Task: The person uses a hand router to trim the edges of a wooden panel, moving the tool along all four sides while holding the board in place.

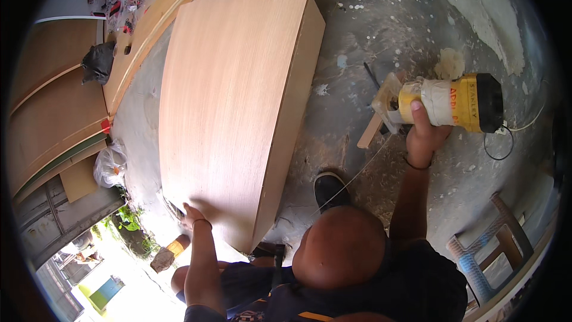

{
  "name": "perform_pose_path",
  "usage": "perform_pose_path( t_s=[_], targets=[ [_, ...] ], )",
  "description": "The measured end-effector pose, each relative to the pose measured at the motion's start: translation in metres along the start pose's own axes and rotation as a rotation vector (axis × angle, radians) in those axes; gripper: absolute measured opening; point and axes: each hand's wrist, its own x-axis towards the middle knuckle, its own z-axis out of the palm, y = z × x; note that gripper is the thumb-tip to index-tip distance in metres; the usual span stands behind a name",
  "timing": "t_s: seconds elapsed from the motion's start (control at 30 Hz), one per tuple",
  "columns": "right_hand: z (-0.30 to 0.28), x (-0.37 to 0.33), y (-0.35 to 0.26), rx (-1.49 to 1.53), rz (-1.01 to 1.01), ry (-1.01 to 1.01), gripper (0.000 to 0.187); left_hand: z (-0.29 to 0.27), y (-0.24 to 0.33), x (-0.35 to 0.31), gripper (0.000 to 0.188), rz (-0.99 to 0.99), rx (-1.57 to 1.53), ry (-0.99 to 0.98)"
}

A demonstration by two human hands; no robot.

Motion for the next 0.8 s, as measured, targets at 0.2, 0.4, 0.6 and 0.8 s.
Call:
perform_pose_path(
  t_s=[0.2,0.4,0.6,0.8],
  targets=[
    [0.012,-0.014,0.0,0.062,-0.029,0.018,0.059,0.032,-0.079,0.017,0.079,-0.141,-0.373,-0.425],
    [0.012,-0.021,-0.014,0.013,-0.02,-0.025,0.058,0.027,-0.04,0.166,0.085,0.06,-0.322,-0.284],
    [-0.009,-0.028,-0.039,-0.084,-0.001,0.036,0.055,0.001,0.075,0.258,0.093,0.29,-0.292,-0.219],
    [-0.003,-0.045,-0.045,-0.155,0.026,-0.009,0.048,-0.043,0.146,0.38,0.093,0.546,-0.244,-0.05]
  ],
)
